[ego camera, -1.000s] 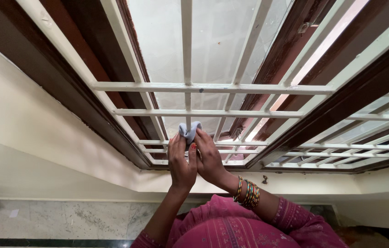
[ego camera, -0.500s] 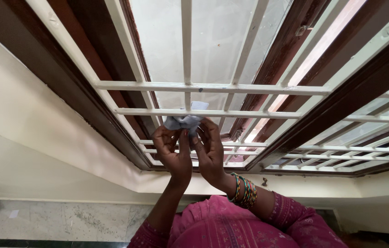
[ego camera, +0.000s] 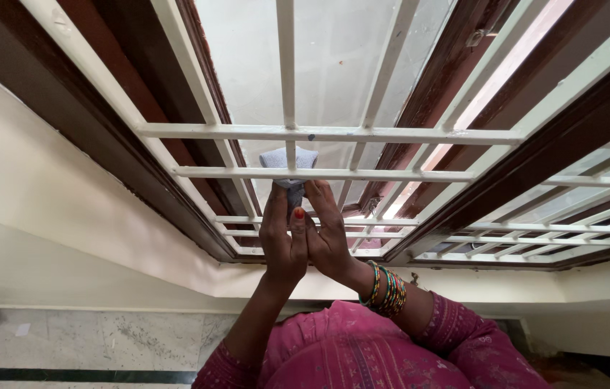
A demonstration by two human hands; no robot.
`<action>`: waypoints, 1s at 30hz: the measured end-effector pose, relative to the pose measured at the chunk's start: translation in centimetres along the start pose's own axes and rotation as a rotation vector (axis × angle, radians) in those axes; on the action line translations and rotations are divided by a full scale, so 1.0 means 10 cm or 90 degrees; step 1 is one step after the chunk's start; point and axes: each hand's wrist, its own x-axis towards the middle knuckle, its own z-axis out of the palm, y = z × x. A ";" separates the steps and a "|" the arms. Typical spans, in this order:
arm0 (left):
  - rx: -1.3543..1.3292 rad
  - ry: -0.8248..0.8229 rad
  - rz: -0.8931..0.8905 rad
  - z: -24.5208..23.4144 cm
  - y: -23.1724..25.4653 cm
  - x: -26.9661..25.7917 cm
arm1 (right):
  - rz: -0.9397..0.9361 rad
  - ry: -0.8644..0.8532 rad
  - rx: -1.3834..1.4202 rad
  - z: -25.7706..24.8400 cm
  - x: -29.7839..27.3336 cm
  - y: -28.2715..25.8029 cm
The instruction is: The person cleans a white metal window grill using a blue cloth by hand, wiping the horizontal and vertical bars.
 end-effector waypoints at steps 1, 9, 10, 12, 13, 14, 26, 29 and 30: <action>0.032 -0.012 -0.001 -0.01 -0.01 0.02 | -0.001 0.002 0.019 0.00 0.02 -0.01; 0.095 -0.061 -0.018 -0.13 -0.11 0.00 | -0.053 -0.002 -0.070 0.03 -0.07 -0.06; 0.103 -0.075 -0.039 -0.14 -0.14 -0.02 | -0.034 -0.015 -0.105 0.03 -0.11 -0.05; 0.148 -0.092 -0.065 -0.13 -0.20 -0.11 | -0.017 -0.026 -0.141 0.04 -0.20 -0.01; 0.192 -0.109 -0.094 -0.12 -0.24 -0.16 | 0.009 -0.051 -0.173 0.04 -0.25 0.03; 0.191 -0.110 -0.090 -0.11 -0.26 -0.21 | 0.035 -0.073 -0.207 0.03 -0.30 0.07; 0.232 -0.128 -0.176 -0.18 -0.04 -0.51 | 0.071 -0.116 -0.239 -0.09 -0.49 0.08; 0.055 -0.037 -0.224 -0.21 0.19 -0.66 | 0.012 -0.091 -0.162 0.00 -0.55 -0.12; 0.016 0.011 -0.141 -0.23 0.25 -0.65 | 0.013 -0.094 -0.160 0.03 -0.52 -0.18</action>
